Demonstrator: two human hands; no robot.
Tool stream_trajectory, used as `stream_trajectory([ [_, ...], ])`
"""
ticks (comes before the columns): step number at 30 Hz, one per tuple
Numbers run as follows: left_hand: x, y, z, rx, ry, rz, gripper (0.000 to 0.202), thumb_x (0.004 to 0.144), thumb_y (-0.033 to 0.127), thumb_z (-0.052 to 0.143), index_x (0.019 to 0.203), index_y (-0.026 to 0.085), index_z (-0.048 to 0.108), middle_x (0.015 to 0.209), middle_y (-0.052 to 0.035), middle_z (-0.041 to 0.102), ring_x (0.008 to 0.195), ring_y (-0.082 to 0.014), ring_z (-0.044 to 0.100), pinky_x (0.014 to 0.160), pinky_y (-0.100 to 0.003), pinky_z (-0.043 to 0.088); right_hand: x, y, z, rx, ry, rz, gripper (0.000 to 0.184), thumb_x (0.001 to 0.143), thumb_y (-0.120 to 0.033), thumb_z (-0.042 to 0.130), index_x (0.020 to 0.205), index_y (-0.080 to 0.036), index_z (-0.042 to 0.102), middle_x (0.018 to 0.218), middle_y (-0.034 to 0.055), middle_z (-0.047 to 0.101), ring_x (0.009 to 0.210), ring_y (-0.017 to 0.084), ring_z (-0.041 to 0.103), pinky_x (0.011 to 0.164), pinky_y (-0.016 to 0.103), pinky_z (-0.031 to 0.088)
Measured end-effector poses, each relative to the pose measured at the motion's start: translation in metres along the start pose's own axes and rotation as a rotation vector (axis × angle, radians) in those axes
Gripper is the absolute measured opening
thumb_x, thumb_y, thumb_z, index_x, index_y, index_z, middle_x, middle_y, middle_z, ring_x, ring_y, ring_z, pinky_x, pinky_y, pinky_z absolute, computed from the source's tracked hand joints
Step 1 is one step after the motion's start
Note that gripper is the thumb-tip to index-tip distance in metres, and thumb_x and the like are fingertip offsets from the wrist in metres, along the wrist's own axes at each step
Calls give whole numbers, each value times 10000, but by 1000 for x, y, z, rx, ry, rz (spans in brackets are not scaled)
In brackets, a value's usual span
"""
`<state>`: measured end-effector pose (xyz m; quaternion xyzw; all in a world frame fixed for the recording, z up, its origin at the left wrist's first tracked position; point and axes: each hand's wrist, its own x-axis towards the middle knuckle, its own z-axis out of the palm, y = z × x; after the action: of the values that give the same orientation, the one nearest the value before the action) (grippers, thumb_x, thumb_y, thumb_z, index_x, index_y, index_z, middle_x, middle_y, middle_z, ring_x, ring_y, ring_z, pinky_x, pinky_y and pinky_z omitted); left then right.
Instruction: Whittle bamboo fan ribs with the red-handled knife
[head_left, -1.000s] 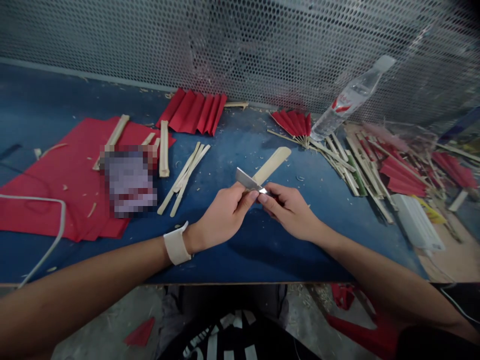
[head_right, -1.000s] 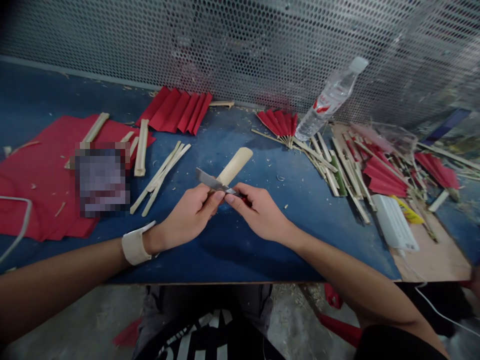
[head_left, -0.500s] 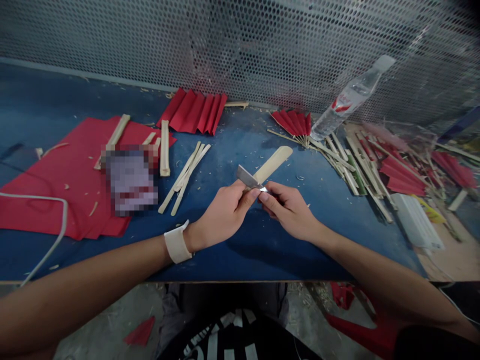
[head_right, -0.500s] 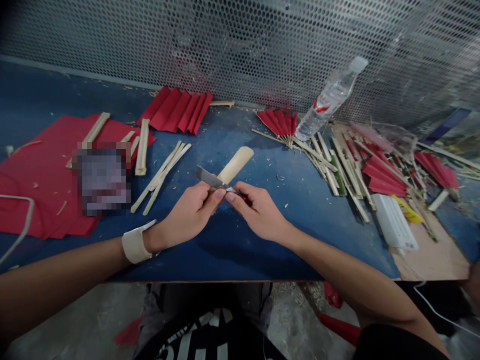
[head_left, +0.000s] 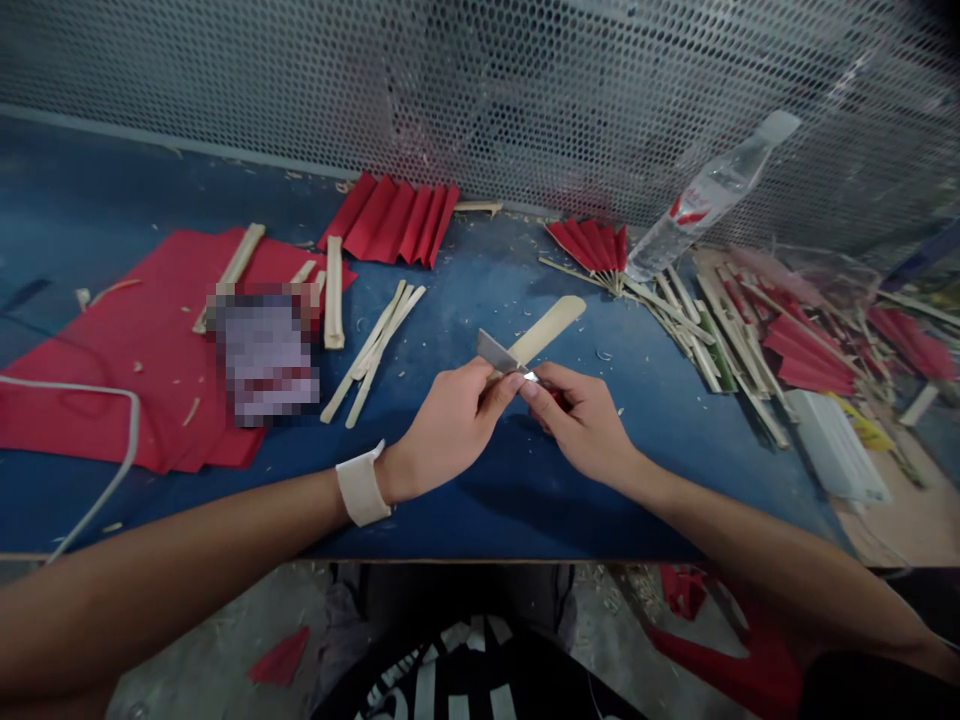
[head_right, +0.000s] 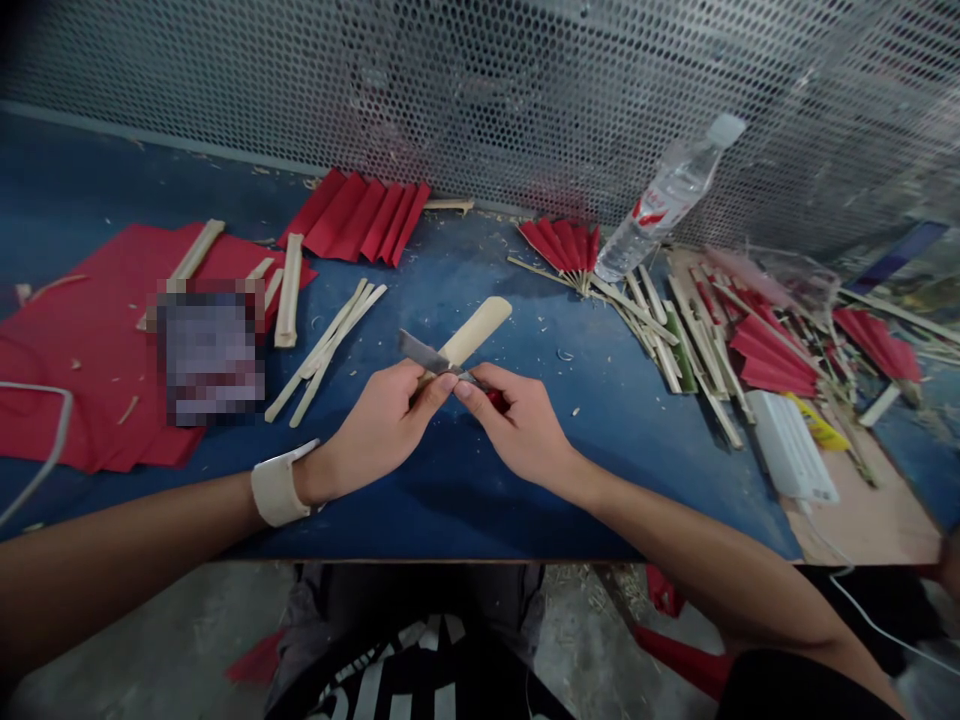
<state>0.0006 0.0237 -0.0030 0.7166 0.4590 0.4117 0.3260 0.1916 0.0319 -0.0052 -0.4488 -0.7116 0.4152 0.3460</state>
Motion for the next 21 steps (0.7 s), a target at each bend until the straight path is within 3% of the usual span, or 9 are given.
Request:
stream_trajectory([
  [5,1,0,0,-102,41,-46,318,1031,365,580,766,216,485,665,34,529,611,-122,499,581,-277,392,-1,-1,2,31,33,-2,445,1022,-602,587,788,-225,570,613,-54,454,553,102,390,523,271,315],
  [9,-1,-3,1,-66,39,-55,391,1036,420,562,718,219,456,658,29,514,600,-123,497,585,-288,392,2,-2,-2,-132,19,-65,416,1022,-571,606,806,-216,611,634,-53,494,567,97,415,554,274,326],
  [13,-3,-6,2,-79,-12,-49,356,1052,420,514,762,218,473,687,17,566,629,-130,539,617,-290,427,5,3,-10,-223,-60,-136,365,1047,-527,580,893,-209,672,668,-51,534,581,92,442,573,268,338],
  [21,0,-7,0,-17,-143,-13,299,1084,341,444,837,199,534,717,1,603,698,-161,623,704,-314,485,9,2,-17,-203,-177,-94,455,1055,-552,542,771,-199,584,633,-55,454,580,93,415,559,266,325],
])
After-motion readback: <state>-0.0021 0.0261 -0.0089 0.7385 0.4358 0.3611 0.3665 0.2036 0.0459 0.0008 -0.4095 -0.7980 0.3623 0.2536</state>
